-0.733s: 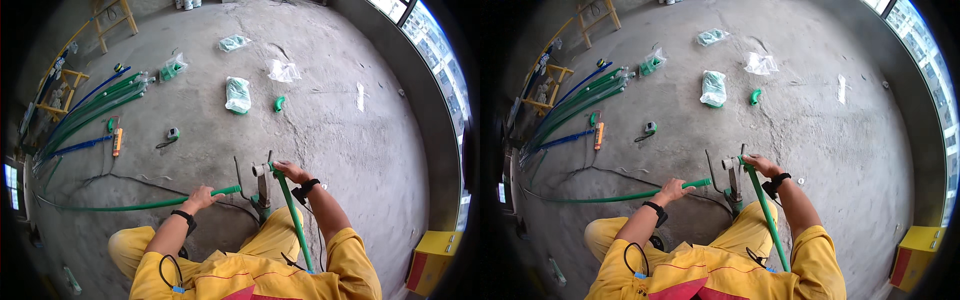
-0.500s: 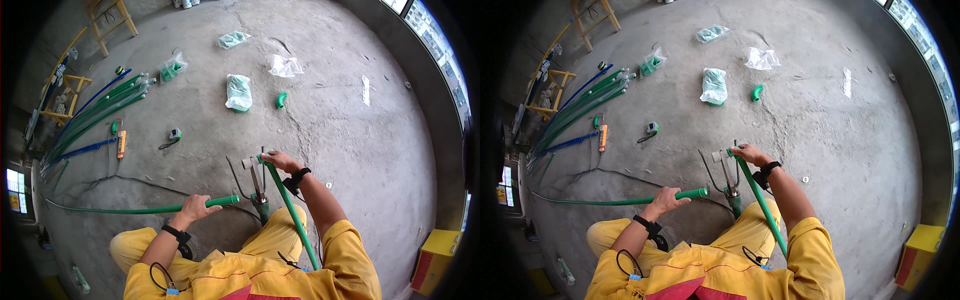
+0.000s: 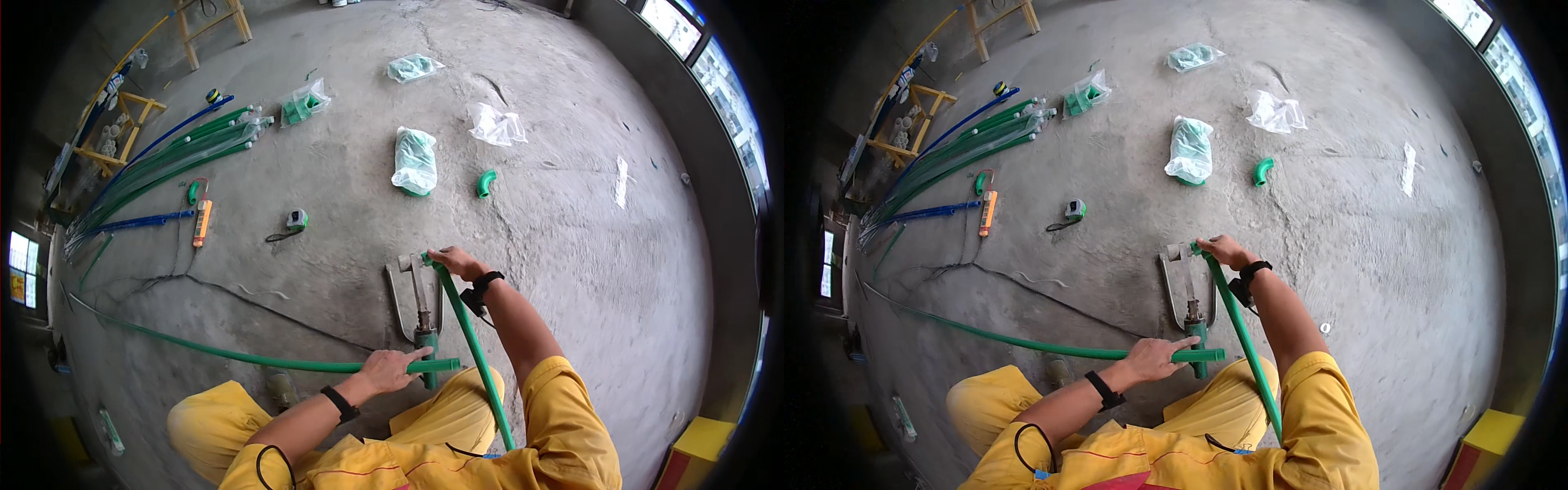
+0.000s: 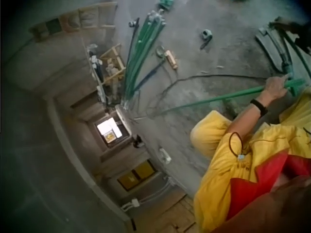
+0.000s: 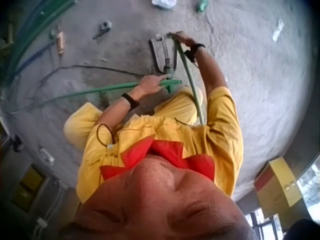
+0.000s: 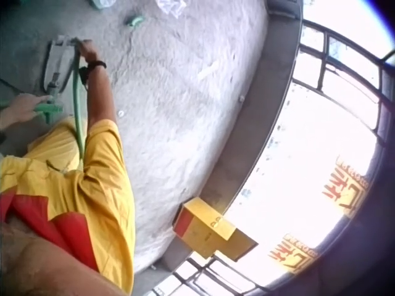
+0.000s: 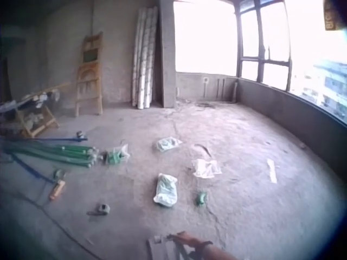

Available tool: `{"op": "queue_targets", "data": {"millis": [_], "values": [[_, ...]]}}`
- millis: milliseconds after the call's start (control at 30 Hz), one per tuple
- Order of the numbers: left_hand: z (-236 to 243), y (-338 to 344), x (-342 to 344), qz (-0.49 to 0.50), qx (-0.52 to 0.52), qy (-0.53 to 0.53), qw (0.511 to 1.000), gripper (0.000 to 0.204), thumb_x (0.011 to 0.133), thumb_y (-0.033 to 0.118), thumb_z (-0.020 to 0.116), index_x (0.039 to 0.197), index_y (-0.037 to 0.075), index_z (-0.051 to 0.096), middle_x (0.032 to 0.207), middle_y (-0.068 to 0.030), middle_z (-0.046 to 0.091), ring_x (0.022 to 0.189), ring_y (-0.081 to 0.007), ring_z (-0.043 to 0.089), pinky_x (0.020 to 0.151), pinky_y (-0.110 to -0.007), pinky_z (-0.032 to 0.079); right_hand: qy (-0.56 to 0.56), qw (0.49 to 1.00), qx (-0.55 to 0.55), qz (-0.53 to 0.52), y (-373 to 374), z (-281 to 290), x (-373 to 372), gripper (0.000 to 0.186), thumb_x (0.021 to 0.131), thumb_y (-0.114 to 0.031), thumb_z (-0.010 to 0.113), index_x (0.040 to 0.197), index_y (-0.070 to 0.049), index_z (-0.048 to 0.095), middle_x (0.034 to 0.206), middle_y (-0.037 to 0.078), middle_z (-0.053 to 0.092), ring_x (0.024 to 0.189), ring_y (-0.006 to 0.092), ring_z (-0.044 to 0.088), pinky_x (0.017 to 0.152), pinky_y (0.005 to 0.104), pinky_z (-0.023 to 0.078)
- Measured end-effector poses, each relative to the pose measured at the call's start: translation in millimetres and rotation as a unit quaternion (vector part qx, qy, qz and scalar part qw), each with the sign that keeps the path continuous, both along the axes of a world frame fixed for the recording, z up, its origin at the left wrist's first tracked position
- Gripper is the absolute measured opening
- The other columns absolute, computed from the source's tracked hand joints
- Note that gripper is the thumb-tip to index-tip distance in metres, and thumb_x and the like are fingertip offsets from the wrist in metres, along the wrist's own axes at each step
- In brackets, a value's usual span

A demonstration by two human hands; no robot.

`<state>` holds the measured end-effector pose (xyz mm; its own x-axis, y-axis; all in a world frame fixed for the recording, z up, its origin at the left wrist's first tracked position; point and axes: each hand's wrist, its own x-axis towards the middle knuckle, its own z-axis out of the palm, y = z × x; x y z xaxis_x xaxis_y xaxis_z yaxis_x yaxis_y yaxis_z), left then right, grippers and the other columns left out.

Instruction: Use a heat fusion machine to join green PVC pipes with a 90-degree elbow joint.

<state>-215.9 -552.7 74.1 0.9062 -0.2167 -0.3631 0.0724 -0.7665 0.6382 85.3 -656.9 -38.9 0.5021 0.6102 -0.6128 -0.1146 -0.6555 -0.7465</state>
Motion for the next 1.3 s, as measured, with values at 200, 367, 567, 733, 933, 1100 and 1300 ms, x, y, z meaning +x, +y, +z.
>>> {"op": "queue_targets", "data": {"millis": [200,367,567,733,933,1100,1300], "values": [[-37.3,-29.8,15.4,-0.008,0.050,0.015,0.999,0.048,0.091,0.040,0.056,0.138,0.030,0.052,0.074,-0.0166,0.066,0.071,-0.0373,0.066,0.066,-0.049,0.053,0.136,0.983,0.123,-0.028,3.8,-13.1,-7.9,0.049,0.096,-0.052,0.055,0.091,-0.005,0.069,0.077,-0.001,0.056,0.072,0.0124,0.049,0.064,0.0322,0.040],[-48.1,-32.7,15.1,0.019,0.066,0.032,0.997,0.045,0.088,0.033,0.059,0.132,0.031,0.057,0.075,-0.0155,0.067,0.072,-0.0360,0.067,0.067,-0.048,0.054,0.254,0.944,0.191,-0.086,-2.9,-41.4,-1.7,0.040,0.098,-0.046,0.055,0.090,-0.009,0.069,0.076,-0.005,0.052,0.070,0.0091,0.044,0.062,0.0280,0.035],[-46.6,-36.7,23.7,0.047,0.059,0.040,0.996,0.035,0.090,0.036,0.056,0.125,0.034,0.062,0.074,-0.0154,0.067,0.071,-0.0359,0.067,0.067,-0.049,0.054,0.293,0.925,0.215,-0.109,-13.8,-54.3,4.8,0.039,0.097,-0.046,0.057,0.094,-0.009,0.070,0.079,-0.003,0.059,0.071,0.0107,0.048,0.065,0.0287,0.038],[-44.5,-26.3,20.1,0.074,0.063,0.048,0.994,0.033,0.089,0.038,0.057,0.122,0.035,0.063,0.075,-0.0151,0.068,0.072,-0.0364,0.067,0.069,-0.050,0.055,-0.163,0.985,-0.047,-0.005,4.8,33.7,2.5,0.061,0.082,-0.055,0.067,0.081,0.006,0.070,0.071,0.020,0.066,0.067,0.0270,0.066,0.066,0.0415,0.050],[-31.8,-16.3,37.0,0.019,0.051,0.052,0.997,0.036,0.091,0.042,0.057,0.124,0.030,0.063,0.083,-0.0167,0.069,0.078,-0.0362,0.068,0.070,-0.048,0.055,-0.140,0.987,0.063,-0.042,-54.7,101.5,25.1,0.055,0.090,-0.052,0.063,0.083,0.002,0.068,0.067,0.009,0.058,0.064,0.0155,0.052,0.060,0.0366,0.044],[108.1,70.9,29.7,0.046,-0.109,-0.055,0.991,0.040,0.088,0.045,0.066,0.107,0.010,0.066,0.083,-0.0160,0.067,0.079,-0.0376,0.066,0.069,-0.042,0.052,-0.147,0.984,0.103,-0.020,-109.6,244.1,-49.6,0.044,0.093,-0.044,0.063,0.087,-0.001,0.068,0.066,0.005,0.058,0.063,0.0112,0.052,0.057,0.0315,0.044],[181.4,240.3,-57.2,0.047,0.070,-0.018,0.996,0.066,0.086,0.067,0.056,0.072,0.002,0.059,0.068,-0.0199,0.058,0.067,-0.0399,0.059,0.059,-0.044,0.046,-0.170,0.977,0.097,0.083,-143.2,348.3,-194.5,0.036,0.093,-0.035,0.066,0.090,0.000,0.066,0.068,0.010,0.063,0.061,0.0212,0.061,0.057,0.0337,0.048]]}}
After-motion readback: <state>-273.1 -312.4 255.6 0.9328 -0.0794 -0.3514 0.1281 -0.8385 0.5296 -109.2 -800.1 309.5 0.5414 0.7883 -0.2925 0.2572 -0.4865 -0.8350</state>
